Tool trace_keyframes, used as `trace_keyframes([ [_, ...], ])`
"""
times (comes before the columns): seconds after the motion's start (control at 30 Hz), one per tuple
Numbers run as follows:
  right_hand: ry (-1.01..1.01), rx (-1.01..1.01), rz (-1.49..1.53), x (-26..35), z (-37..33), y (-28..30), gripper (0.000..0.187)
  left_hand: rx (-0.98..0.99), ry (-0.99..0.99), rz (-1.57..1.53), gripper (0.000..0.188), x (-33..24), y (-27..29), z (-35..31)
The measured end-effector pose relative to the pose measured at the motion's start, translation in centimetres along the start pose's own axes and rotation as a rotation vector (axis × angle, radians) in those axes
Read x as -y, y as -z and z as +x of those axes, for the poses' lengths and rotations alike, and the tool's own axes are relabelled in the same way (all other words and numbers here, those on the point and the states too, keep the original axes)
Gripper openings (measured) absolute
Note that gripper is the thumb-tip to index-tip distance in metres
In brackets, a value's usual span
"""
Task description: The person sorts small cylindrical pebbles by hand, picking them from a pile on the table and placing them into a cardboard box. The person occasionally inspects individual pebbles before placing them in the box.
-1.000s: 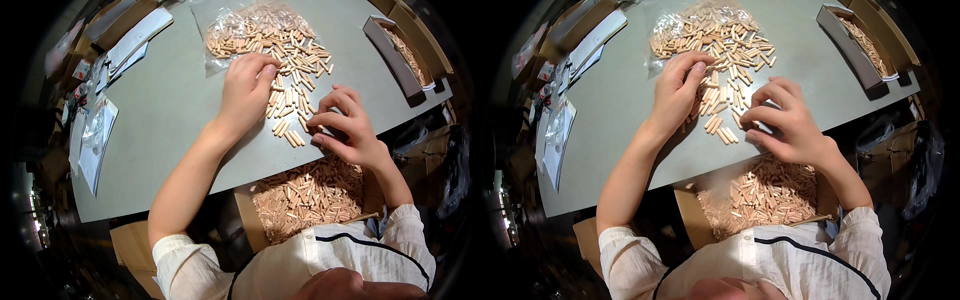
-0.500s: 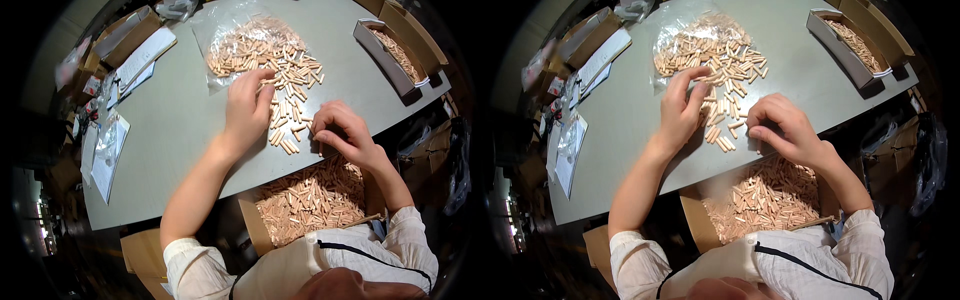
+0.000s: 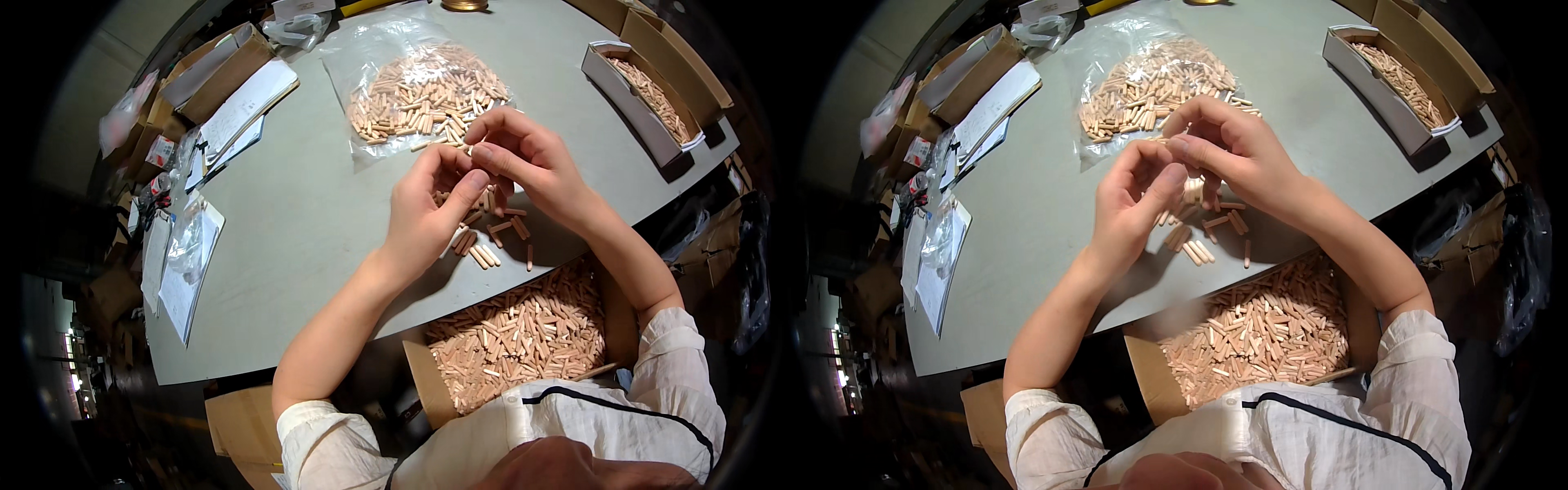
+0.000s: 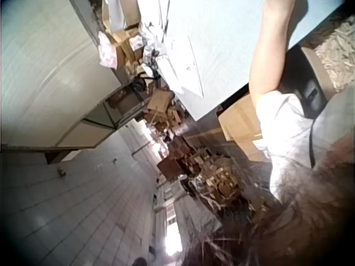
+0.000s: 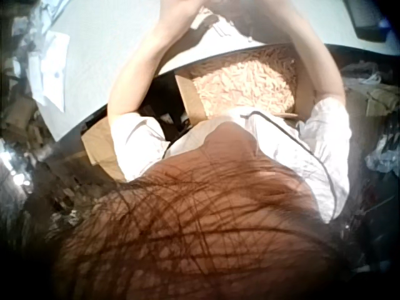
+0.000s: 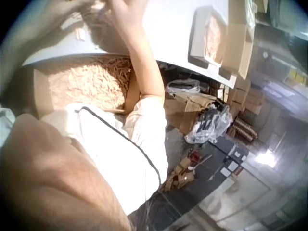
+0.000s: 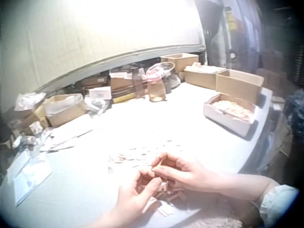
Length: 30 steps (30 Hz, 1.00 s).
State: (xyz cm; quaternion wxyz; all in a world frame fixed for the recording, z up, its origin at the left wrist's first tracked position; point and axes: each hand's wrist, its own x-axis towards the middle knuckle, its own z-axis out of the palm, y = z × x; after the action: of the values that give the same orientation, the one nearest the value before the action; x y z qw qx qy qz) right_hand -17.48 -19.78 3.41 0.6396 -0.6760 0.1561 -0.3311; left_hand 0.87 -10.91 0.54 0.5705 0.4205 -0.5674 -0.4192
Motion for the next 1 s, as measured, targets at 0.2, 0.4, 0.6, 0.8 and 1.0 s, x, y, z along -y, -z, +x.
trace_keyframes([
  [0.2,-0.132,0.068,0.154,-1.5,-0.7,0.9,0.024,-0.026,-0.01,0.041,0.014,-0.3,-0.3,-0.2],
  [0.4,-0.092,0.044,0.156,-1.5,-1.0,1.2,0.022,-0.07,0.046,-0.015,0.014,-0.7,0.3,0.3],
  [0.6,-0.115,-0.01,0.236,-1.0,-1.2,1.2,0.019,-0.071,0.063,-0.025,0.012,-0.9,0.5,0.0],
  [0.8,-0.099,-0.009,0.205,-1.4,-1.3,1.0,0.016,-0.059,0.044,-0.002,0.01,-0.9,0.3,-0.1],
  [1.0,-0.034,-0.024,0.101,-1.9,-1.5,0.6,0.014,-0.071,0.044,0.048,0.015,-1.1,0.3,-0.3],
])
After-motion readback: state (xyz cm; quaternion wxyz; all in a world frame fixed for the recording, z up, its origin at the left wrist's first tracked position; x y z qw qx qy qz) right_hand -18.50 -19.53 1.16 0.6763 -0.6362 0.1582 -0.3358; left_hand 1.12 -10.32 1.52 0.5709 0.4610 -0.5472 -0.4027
